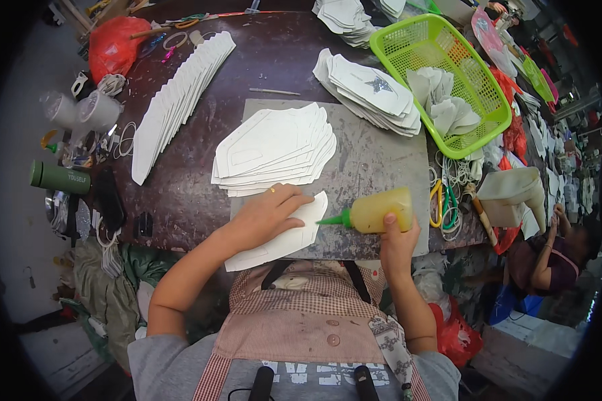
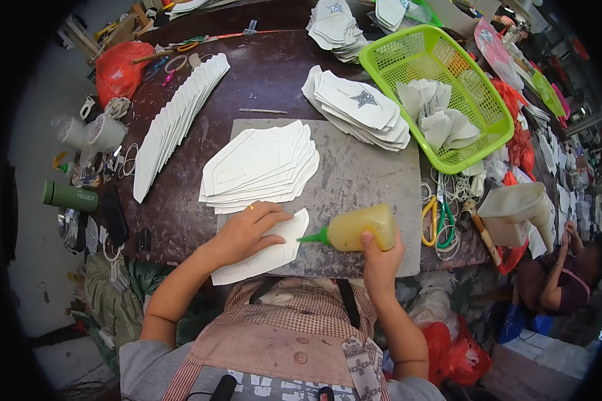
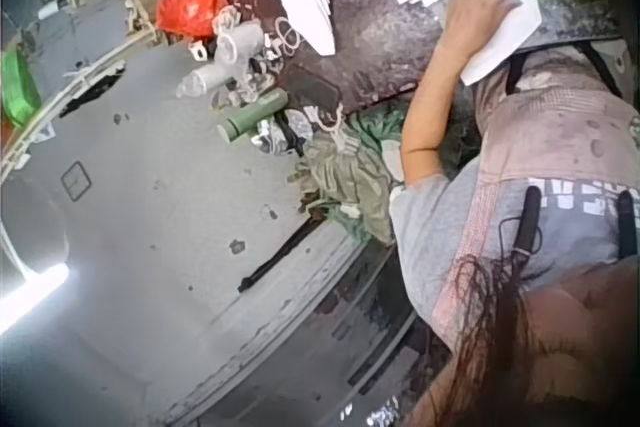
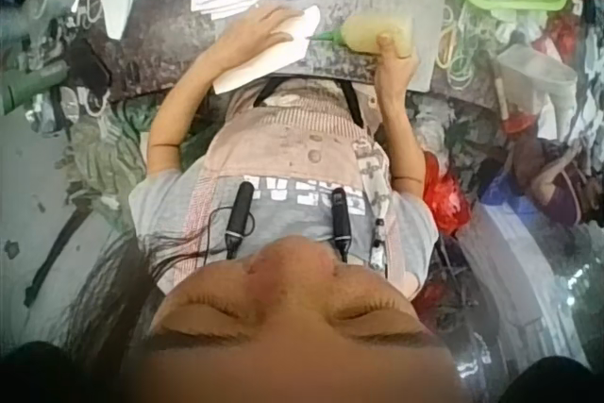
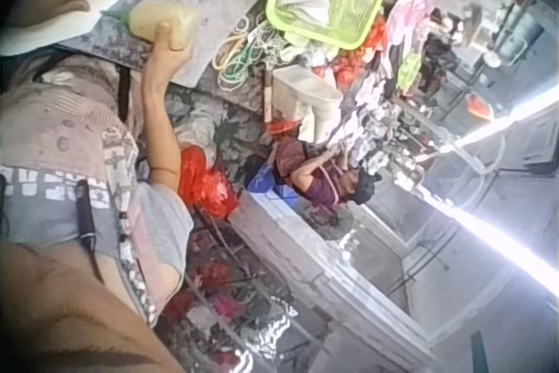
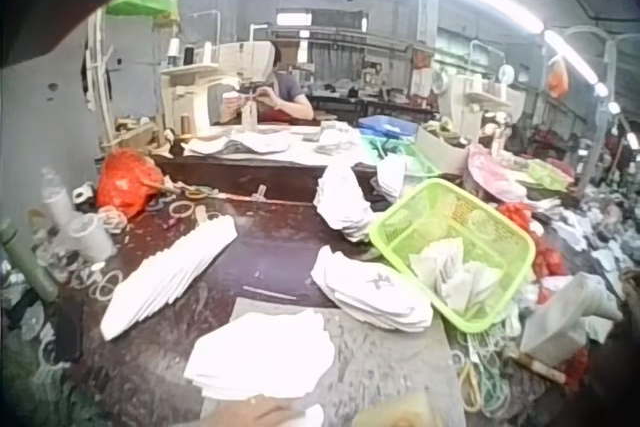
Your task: The person applies glue from a squeeze bottle onto the edges of white fabric pieces in a garment factory. They handle the pieces one by one, applying the adhesive along the perimeter before stacking them on the table.
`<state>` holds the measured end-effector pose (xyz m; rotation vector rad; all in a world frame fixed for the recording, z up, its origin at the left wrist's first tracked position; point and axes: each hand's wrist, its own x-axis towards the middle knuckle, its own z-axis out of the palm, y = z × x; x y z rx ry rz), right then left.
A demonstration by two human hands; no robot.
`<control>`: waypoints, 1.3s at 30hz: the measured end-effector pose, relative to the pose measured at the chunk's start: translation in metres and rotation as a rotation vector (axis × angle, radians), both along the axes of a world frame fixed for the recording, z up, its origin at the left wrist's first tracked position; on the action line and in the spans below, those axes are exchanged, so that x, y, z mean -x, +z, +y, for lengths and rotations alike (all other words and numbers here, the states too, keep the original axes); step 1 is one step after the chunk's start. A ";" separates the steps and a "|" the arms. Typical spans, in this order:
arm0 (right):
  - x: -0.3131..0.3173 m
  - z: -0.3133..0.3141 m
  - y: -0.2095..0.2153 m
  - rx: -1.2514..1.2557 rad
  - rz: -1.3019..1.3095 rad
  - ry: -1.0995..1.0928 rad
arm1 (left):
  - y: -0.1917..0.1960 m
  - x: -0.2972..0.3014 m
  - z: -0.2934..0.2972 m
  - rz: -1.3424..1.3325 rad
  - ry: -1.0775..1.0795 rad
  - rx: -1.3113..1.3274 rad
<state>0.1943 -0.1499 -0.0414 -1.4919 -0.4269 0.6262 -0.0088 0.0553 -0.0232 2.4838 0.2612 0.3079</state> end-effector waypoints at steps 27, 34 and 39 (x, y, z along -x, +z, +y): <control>-0.059 0.007 -0.038 -0.563 0.477 -0.090 | 0.061 0.143 0.131 -0.438 1.052 0.117; -0.055 0.014 -0.036 -0.553 0.481 -0.142 | -0.049 0.198 0.286 -0.378 1.097 0.155; -0.055 0.013 -0.035 -0.564 0.468 -0.140 | -0.051 0.190 0.274 -0.143 1.168 -0.094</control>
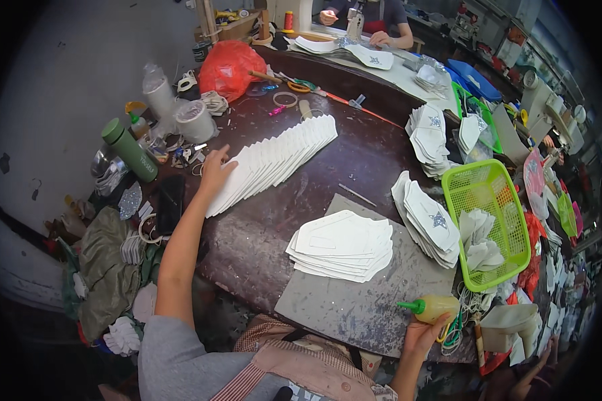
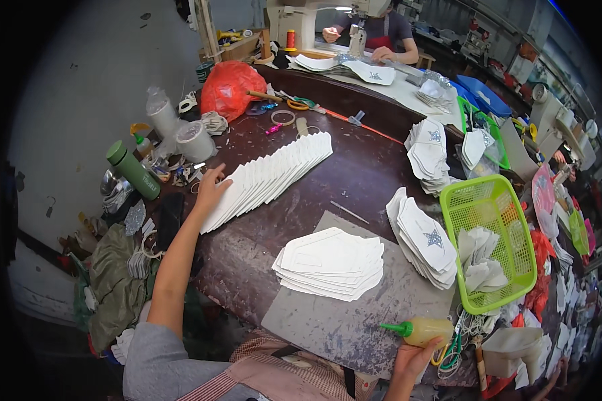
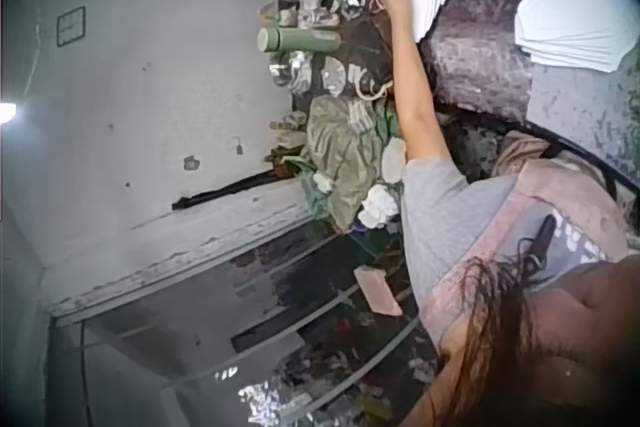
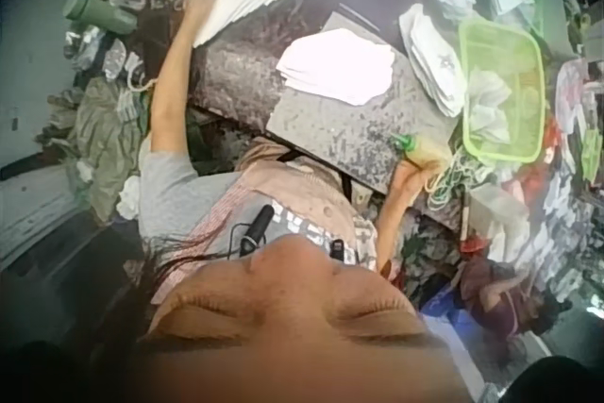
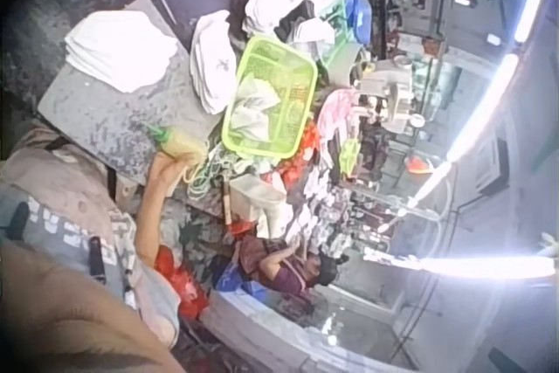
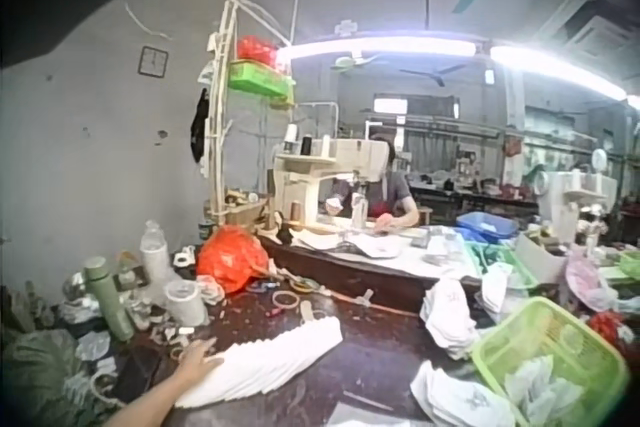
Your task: The person applies glue from a squeeze bottle onto the edges of white fabric pieces in a garment factory. They handle the pieces one by one, applying the adhesive along the perimeter before stacking them on the table.
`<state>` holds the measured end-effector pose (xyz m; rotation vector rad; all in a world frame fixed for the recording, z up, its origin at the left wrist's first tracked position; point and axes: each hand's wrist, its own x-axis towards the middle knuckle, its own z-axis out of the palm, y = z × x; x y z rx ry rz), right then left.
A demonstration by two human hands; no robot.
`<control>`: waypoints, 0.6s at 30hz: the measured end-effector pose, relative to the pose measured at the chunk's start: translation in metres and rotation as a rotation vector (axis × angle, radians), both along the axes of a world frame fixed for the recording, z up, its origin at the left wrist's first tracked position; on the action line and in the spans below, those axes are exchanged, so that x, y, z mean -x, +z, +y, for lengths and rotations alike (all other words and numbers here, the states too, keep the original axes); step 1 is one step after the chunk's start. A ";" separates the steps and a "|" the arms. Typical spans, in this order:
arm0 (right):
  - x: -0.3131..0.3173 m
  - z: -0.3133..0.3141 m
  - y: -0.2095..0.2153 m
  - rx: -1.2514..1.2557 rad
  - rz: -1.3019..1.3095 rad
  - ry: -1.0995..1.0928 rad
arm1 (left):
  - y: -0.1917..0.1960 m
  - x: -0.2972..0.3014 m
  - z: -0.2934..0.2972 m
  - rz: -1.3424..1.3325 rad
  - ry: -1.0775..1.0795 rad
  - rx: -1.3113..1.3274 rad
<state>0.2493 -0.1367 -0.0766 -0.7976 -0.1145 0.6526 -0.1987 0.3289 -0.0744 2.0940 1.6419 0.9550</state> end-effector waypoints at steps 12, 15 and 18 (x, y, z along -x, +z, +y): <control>0.002 0.002 0.003 -0.014 0.080 0.028 | 0.066 -0.210 -0.169 0.078 -0.828 -0.148; 0.003 0.001 0.006 -0.053 0.094 0.063 | 0.048 -0.232 -0.172 0.233 -0.786 -0.235; 0.008 0.000 0.012 -0.083 0.117 0.053 | 0.049 -0.234 -0.175 0.273 -0.757 -0.312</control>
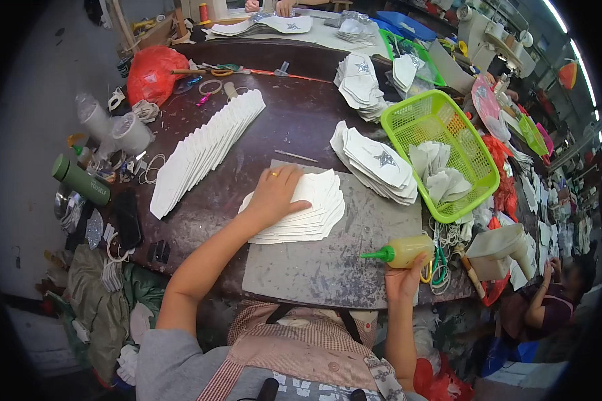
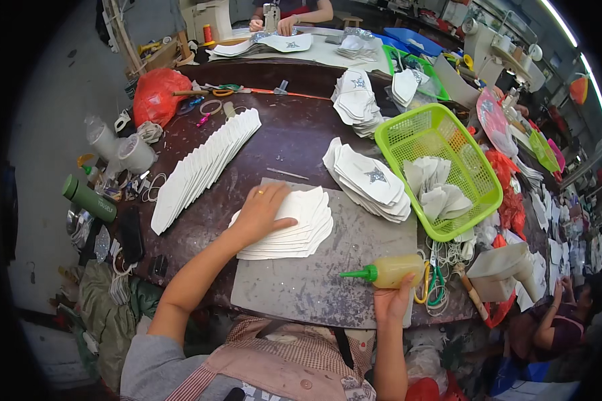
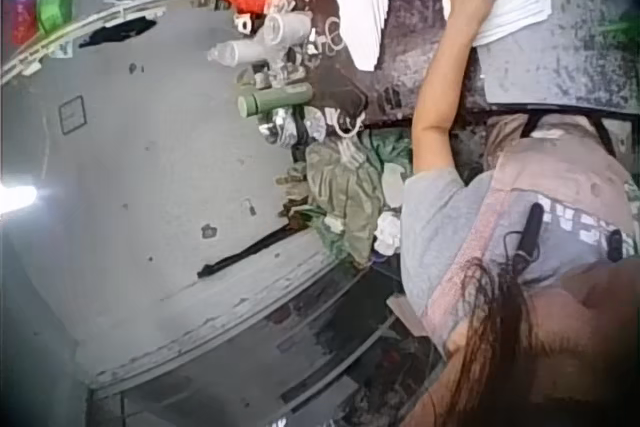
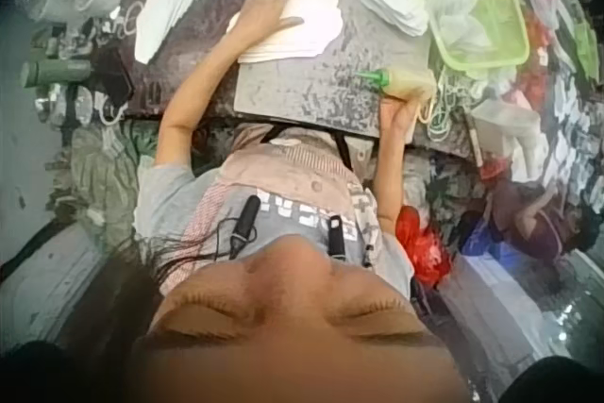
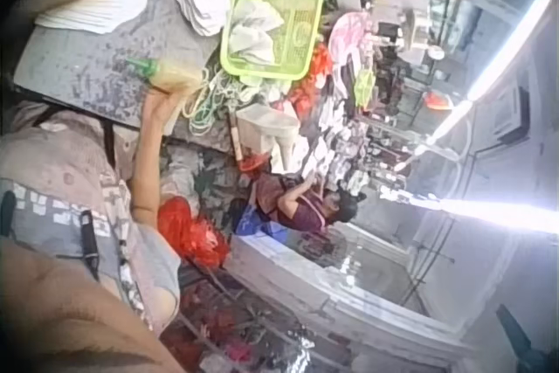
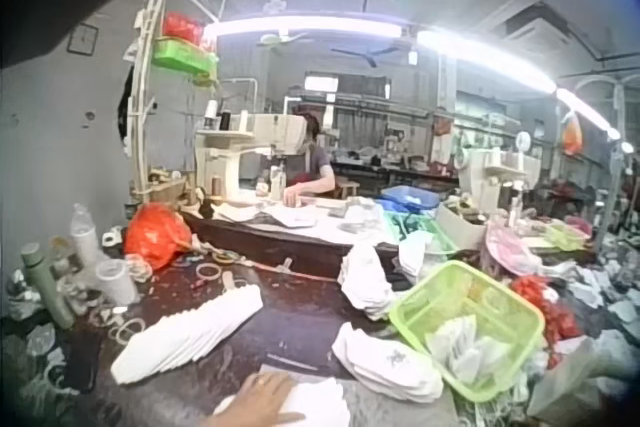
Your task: The person applies glue from a squeeze bottle onto the edges of white fabric pieces in a garment factory. They handle the pieces one by one, applying the adhesive along the perimeter before stacking them on the table.
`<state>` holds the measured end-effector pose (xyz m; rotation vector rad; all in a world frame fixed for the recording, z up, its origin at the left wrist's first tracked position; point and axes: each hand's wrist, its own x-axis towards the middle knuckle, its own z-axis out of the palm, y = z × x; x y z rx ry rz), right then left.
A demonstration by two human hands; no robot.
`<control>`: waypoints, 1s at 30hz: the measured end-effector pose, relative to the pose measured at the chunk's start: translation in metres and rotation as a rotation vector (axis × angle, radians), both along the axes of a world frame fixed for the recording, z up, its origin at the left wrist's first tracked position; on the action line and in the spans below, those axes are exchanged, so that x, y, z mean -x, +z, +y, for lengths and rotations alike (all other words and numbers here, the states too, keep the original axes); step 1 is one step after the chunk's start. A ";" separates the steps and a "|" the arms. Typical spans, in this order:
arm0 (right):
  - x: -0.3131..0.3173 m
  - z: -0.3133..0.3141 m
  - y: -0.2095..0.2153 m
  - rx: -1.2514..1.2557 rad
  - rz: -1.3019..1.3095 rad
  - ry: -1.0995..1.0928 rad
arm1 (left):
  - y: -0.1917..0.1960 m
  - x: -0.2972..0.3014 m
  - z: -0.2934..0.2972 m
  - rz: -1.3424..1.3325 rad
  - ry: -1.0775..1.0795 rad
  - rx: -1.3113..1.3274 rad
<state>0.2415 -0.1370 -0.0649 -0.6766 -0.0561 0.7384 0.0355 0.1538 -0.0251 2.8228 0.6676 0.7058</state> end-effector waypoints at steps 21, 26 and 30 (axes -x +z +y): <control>0.018 0.008 0.026 0.296 -0.372 -0.006 | 0.013 0.056 -0.106 0.207 -0.303 0.340; 0.015 0.028 0.024 0.390 -0.433 0.052 | 0.018 0.055 -0.099 0.233 -0.330 0.391; 0.014 0.034 0.016 0.410 -0.491 0.067 | 0.016 0.055 -0.097 0.202 -0.342 0.376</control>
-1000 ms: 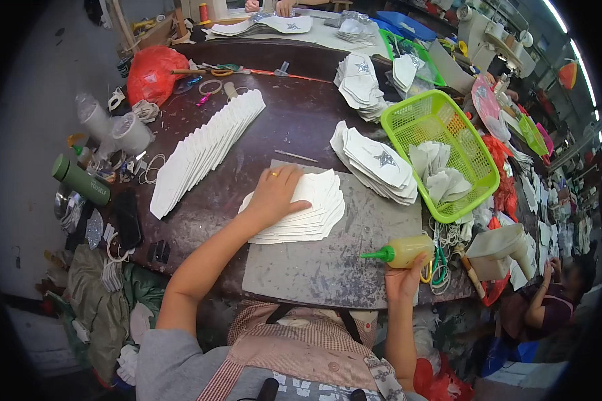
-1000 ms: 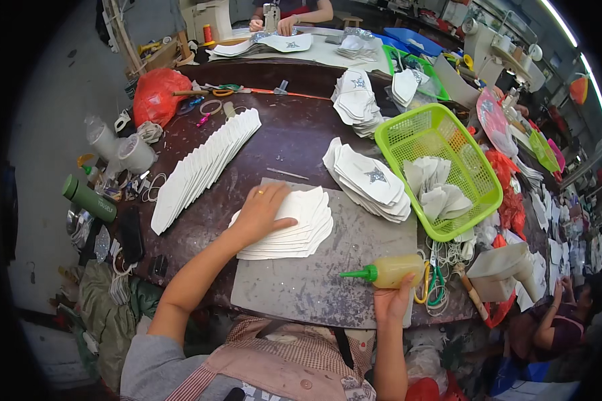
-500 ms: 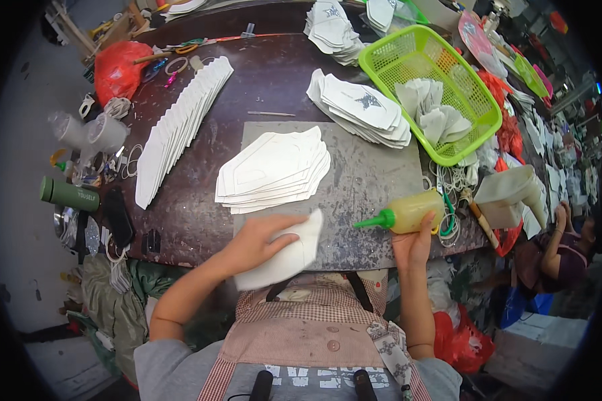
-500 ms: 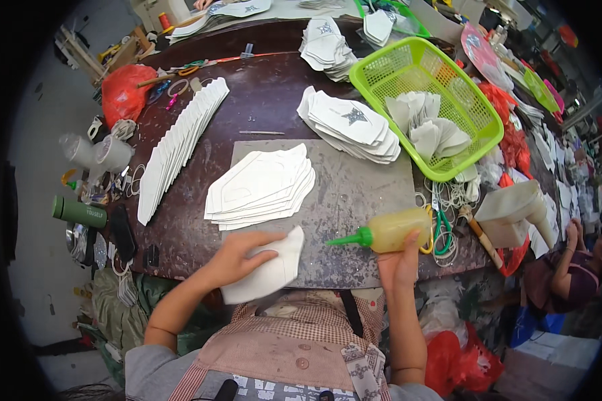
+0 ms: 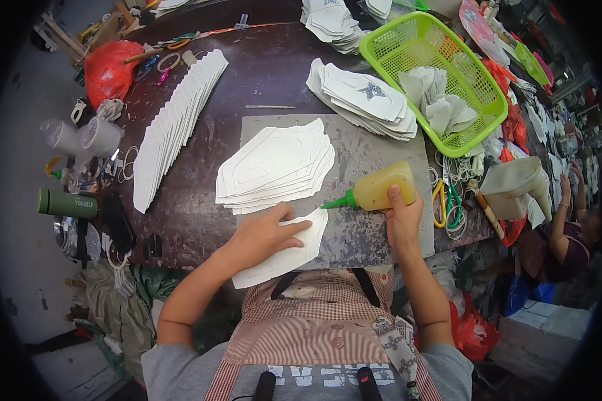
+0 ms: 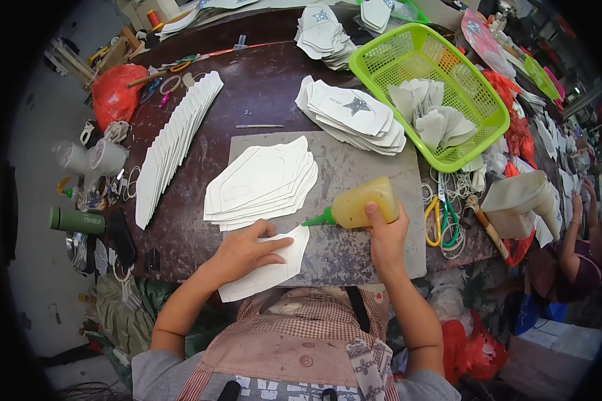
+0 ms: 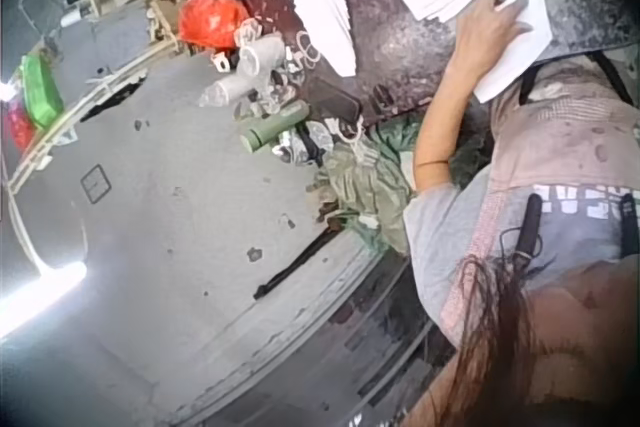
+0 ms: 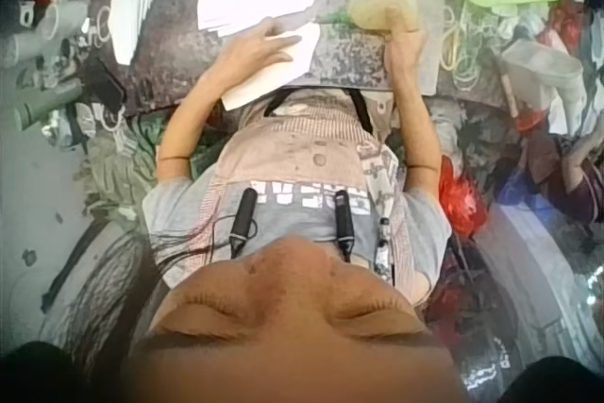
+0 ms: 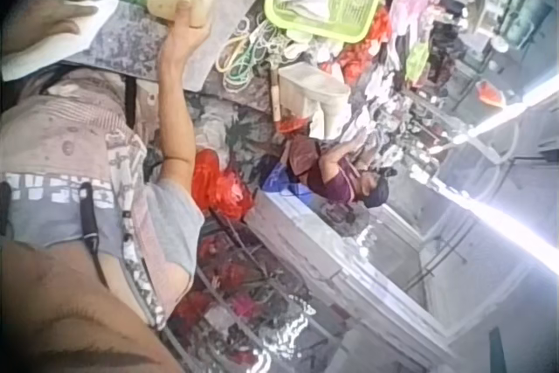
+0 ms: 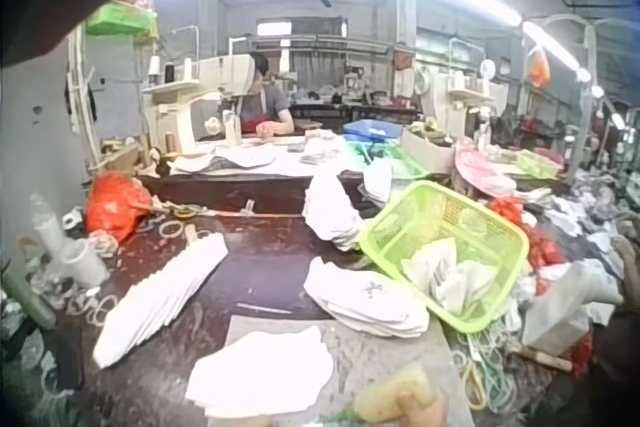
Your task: The person applies glue from a squeeze bottle onto the edges of white fabric pieces in a garment factory. They handle the pieces one by one, applying the adhesive along the perimeter before stacking them on the table.
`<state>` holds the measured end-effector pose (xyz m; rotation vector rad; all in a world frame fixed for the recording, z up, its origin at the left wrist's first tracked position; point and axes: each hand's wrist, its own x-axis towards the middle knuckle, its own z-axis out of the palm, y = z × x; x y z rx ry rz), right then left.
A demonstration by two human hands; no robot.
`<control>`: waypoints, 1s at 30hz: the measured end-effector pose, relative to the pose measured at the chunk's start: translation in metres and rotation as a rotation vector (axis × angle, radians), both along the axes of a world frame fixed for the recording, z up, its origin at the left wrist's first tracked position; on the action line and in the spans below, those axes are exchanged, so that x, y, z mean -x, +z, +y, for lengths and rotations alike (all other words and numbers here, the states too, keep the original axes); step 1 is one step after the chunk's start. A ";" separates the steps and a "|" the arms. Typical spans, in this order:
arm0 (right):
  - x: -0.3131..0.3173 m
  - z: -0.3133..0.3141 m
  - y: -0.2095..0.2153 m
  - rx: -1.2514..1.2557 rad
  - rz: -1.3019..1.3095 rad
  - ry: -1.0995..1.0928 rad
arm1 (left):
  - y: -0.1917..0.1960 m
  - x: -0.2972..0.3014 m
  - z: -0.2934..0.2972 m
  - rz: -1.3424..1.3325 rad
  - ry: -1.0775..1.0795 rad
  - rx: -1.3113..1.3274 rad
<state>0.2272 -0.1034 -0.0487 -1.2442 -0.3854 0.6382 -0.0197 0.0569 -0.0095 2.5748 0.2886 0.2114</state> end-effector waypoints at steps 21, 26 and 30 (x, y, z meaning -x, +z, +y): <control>0.017 -0.026 0.002 0.097 -0.049 -0.071 | 0.001 -0.001 0.001 0.042 0.008 0.013; 0.033 -0.043 0.007 0.191 -0.195 0.034 | 0.000 -0.001 0.002 0.041 0.001 0.035; 0.032 -0.041 0.009 0.201 -0.123 -0.038 | 0.001 -0.002 0.002 0.040 -0.004 0.039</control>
